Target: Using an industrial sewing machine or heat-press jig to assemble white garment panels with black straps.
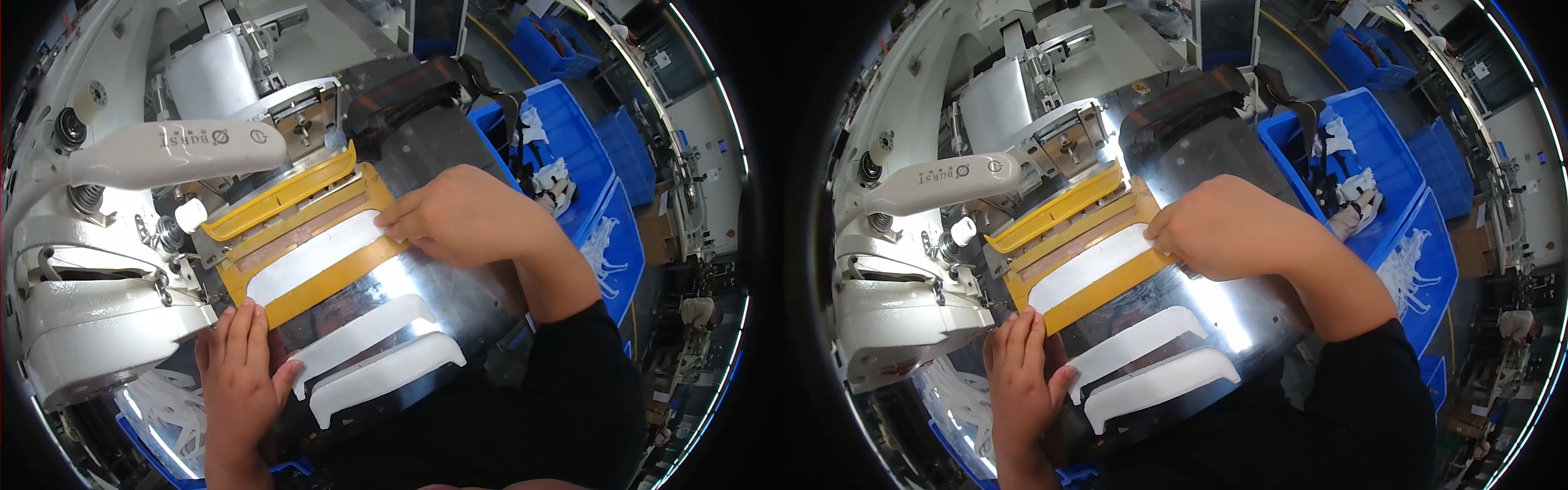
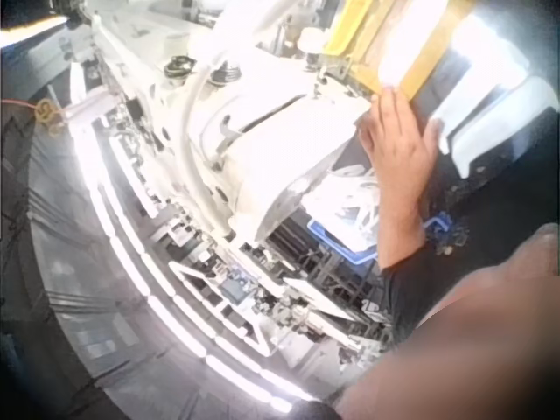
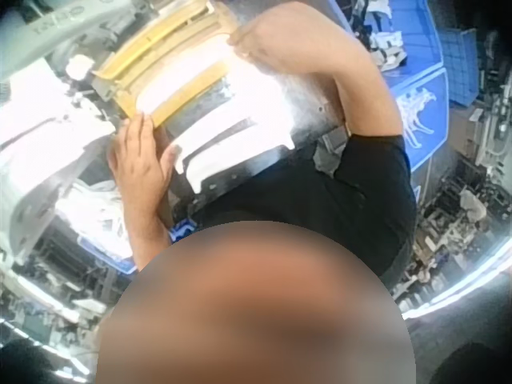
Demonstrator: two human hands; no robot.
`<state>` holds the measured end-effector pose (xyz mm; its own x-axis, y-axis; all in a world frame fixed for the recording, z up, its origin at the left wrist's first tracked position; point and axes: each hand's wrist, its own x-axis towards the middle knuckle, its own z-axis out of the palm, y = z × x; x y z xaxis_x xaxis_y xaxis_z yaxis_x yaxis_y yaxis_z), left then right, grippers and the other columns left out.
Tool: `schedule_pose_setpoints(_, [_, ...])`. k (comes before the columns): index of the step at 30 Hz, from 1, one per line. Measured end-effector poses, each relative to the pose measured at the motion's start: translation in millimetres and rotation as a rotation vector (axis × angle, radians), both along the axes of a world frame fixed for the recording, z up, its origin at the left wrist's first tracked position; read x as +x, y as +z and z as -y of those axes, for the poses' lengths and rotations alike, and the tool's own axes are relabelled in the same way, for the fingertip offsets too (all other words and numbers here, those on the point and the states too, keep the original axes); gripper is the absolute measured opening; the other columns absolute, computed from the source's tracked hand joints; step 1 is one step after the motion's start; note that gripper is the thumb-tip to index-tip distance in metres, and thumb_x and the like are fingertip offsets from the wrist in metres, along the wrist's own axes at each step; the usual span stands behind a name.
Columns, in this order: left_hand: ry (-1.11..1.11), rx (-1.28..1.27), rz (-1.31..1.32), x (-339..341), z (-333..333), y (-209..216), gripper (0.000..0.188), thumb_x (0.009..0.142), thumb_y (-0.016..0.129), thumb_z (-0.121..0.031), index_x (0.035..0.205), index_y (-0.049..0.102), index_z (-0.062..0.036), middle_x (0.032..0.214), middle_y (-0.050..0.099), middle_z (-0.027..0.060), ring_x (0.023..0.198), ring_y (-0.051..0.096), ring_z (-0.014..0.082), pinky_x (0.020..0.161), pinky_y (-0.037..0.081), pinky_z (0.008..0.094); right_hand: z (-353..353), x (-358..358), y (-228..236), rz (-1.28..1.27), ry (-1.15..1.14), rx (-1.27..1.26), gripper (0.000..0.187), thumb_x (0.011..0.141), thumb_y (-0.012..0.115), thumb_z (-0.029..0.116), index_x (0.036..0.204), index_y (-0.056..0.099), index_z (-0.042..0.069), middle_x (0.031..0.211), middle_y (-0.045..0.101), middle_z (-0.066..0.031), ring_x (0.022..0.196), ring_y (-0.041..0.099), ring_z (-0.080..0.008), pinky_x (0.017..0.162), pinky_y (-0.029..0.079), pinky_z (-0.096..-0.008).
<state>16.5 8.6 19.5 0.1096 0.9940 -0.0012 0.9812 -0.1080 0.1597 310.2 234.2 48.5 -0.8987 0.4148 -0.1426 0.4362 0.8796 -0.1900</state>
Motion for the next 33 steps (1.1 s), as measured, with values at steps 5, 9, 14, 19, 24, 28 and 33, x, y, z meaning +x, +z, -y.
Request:
schedule_pose_setpoints(5, [-0.048,0.116,0.065,-5,2,0,0.067,0.086,0.084,-0.038,0.136,0.069,0.0028,0.139,0.064,0.0201,0.132,0.058,0.039,0.115,0.041,0.0541,-62,1,-2,-0.636,-0.241,-0.206,0.024,0.099,0.076,0.025,0.107,0.08,0.003,0.107,0.08,-0.0103,0.095,0.076,-0.0315,0.083,0.06,-0.0375])
schedule_pose_setpoints(9, [-0.049,0.159,0.096,-4,4,1,0.064,0.084,0.086,-0.036,0.133,0.071,0.0024,0.135,0.065,0.0195,0.127,0.06,0.039,0.112,0.043,0.0537,-136,-14,-14,-0.581,-0.234,0.104,0.032,0.099,0.079,0.035,0.112,0.08,0.007,0.104,0.078,-0.0124,0.098,0.074,-0.0308,0.092,0.056,-0.0407])
schedule_pose_setpoints(14, [-0.056,0.188,0.124,-5,5,-1,0.06,0.086,0.085,-0.036,0.131,0.072,0.0018,0.134,0.065,0.019,0.126,0.06,0.0389,0.111,0.044,0.0535,-164,-30,-12,-0.259,-0.179,-0.051,0.028,0.098,0.08,0.033,0.108,0.078,0.007,0.106,0.077,-0.0147,0.103,0.072,-0.0322,0.092,0.054,-0.0405])
schedule_pose_setpoints(19, [-0.052,0.189,0.127,-5,3,-2,0.058,0.088,0.084,-0.036,0.131,0.073,0.0011,0.133,0.065,0.019,0.126,0.06,0.0391,0.112,0.044,0.0538,-176,-20,-22,-0.335,-0.284,-0.173,0.029,0.098,0.08,0.032,0.102,0.075,0.004,0.104,0.075,-0.0147,0.103,0.07,-0.0333,0.091,0.054,-0.0422])
schedule_pose_setpoints(24, [-0.065,0.187,0.126,-5,4,-2,0.057,0.089,0.083,-0.037,0.13,0.073,0.0005,0.133,0.065,0.019,0.126,0.06,0.0387,0.112,0.044,0.0538,-177,-11,-25,-0.497,-0.1,0.044,0.02,0.1,0.077,0.023,0.1,0.075,0.003,0.1,0.074,-0.0125,0.098,0.068,-0.027,0.089,0.053,-0.0388])
schedule_pose_setpoints(28, [-0.049,0.203,0.119,-5,6,-1,0.055,0.089,0.083,-0.037,0.128,0.073,0.0004,0.129,0.066,0.0176,0.123,0.062,0.0364,0.111,0.045,0.0524,-134,-7,10,-0.599,-0.259,-0.046,0.013,0.101,0.077,0.014,0.104,0.075,0.002,0.094,0.074,-0.0084,0.09,0.067,-0.0196,0.082,0.053,-0.0314])
schedule_pose_setpoints(33, [-0.067,0.198,0.101,0,3,2,0.049,0.089,0.083,-0.035,0.122,0.075,0.0009,0.113,0.068,0.0132,0.111,0.064,0.0316,0.103,0.049,0.0477,-50,-6,52,-0.675,-0.197,-0.072,0.009,0.1,0.075,0.012,0.104,0.077,0.005,0.089,0.073,-0.0104,0.077,0.067,-0.0163,0.071,0.052,-0.0325])
